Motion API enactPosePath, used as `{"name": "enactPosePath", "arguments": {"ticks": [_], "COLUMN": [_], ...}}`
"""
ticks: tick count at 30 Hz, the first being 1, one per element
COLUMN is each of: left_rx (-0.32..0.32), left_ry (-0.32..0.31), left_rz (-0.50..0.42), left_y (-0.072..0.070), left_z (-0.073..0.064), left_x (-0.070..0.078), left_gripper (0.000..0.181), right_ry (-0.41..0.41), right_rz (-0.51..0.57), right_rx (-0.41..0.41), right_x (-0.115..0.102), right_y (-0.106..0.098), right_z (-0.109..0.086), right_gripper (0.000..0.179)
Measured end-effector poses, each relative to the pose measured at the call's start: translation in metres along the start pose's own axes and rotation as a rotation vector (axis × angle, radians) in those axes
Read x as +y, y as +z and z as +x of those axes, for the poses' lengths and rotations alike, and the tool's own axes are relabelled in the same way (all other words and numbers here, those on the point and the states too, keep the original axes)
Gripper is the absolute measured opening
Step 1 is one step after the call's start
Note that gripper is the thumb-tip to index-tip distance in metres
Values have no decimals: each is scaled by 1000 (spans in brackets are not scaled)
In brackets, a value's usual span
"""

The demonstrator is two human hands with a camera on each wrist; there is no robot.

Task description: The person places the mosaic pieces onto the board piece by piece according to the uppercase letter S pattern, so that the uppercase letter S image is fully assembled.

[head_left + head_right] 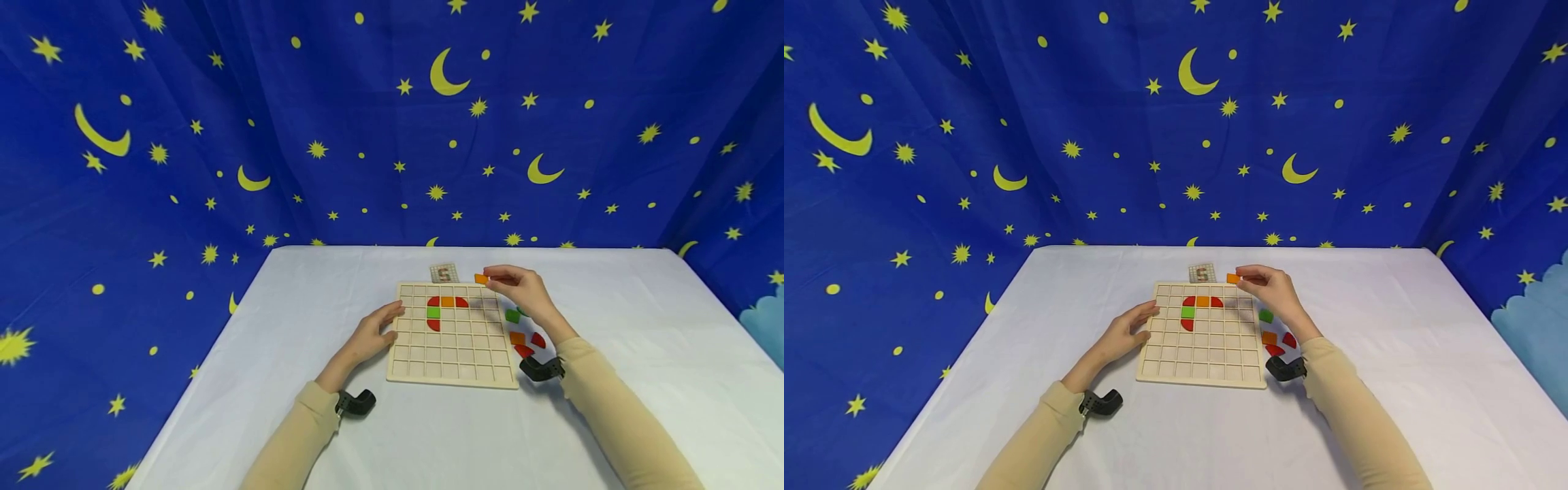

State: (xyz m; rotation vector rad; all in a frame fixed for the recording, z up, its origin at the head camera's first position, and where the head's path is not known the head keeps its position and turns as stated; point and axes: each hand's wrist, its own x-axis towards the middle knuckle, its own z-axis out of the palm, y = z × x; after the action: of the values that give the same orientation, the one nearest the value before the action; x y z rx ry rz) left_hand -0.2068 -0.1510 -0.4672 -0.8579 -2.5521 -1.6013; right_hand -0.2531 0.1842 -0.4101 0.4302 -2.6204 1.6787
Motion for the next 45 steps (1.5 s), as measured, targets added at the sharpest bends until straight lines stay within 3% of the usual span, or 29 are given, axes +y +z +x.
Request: {"name": "enactPosePath", "arguments": {"ticks": [10, 18, 27, 30, 36, 42, 45], "left_rx": [-14, -10, -39, -36, -16, -20, -18], "left_ry": [-54, -28, -11, -1, -12, -32, -21], "left_rz": [39, 44, 27, 34, 49, 33, 25], "left_y": [0, 0, -6, -6, -1, 0, 0], "left_z": [0, -1, -4, -4, 0, 1, 1], "left_x": [1, 3, 39, 34, 3, -1, 0], "left_gripper": [63, 63, 59, 58, 62, 63, 63], "right_ry": [-33, -60, -73, -91, -124, -135, -130], "right_rz": [77, 79, 73, 73, 48, 36, 17], "right_rx": [-19, -15, -12, -24, -35, -55, -50], "right_x": [-15, -16, -20, -28, -48, -41, -22], "right_y": [25, 35, 42, 45, 49, 55, 62], "right_z": [-12, -16, -22, -27, -39, -42, -38], "right_gripper": [38, 35, 33, 32, 29, 29, 28]}}
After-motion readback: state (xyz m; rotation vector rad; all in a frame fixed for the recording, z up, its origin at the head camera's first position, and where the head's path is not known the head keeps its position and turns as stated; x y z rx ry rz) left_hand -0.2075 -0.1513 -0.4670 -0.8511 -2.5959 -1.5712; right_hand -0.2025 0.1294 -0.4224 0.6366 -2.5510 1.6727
